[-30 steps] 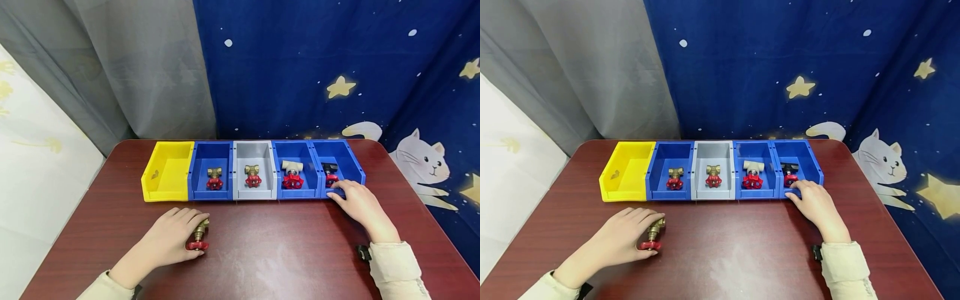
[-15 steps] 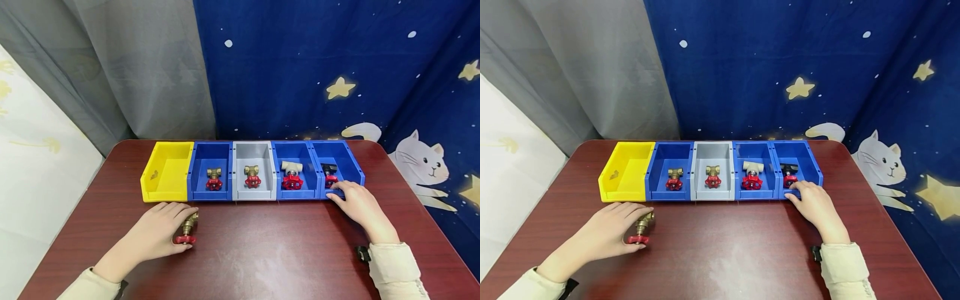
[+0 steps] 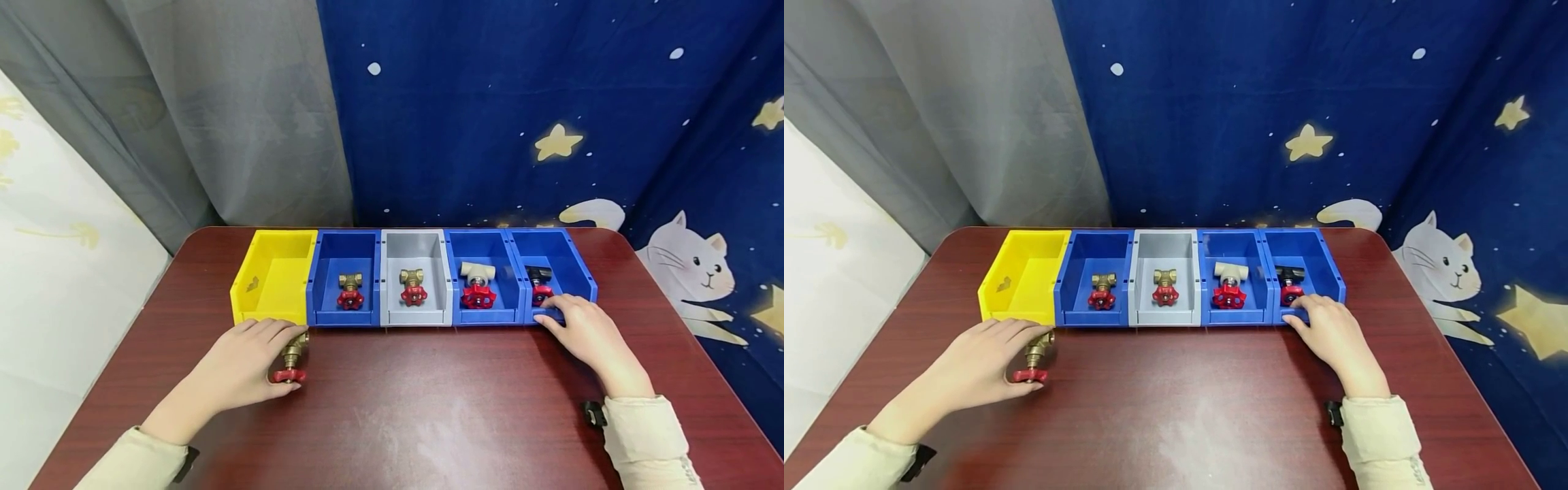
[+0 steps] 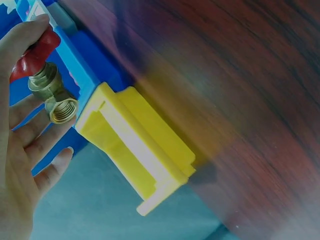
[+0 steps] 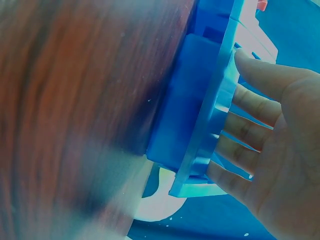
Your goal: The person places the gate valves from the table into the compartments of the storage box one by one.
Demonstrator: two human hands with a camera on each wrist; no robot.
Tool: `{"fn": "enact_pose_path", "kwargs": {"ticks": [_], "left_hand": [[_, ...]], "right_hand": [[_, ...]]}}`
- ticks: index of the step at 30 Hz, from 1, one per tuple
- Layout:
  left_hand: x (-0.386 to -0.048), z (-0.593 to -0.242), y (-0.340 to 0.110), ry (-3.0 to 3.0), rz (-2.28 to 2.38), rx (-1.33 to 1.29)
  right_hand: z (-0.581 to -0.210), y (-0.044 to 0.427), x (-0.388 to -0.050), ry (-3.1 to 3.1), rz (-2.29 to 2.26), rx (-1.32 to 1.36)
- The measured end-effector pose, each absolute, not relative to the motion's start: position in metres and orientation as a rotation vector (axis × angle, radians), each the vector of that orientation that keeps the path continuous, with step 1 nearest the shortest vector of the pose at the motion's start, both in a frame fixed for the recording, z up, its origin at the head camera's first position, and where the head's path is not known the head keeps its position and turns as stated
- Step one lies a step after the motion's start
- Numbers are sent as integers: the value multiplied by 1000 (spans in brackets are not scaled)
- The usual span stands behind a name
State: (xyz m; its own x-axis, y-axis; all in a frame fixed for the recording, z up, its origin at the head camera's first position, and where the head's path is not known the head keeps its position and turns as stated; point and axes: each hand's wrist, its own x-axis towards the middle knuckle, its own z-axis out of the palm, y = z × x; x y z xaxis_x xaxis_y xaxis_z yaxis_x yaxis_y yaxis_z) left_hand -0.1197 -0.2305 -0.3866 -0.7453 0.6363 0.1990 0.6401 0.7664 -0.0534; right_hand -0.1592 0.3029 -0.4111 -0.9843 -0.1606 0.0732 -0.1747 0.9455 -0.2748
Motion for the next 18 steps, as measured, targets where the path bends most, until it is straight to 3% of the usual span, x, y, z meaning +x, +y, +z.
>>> {"fn": "enact_pose_path", "kwargs": {"ticks": [18], "left_hand": [[-133, -389, -250, -2789, -16, -947]], "right_hand": [[-411, 302, -159, -3048, 451, 265]]}}
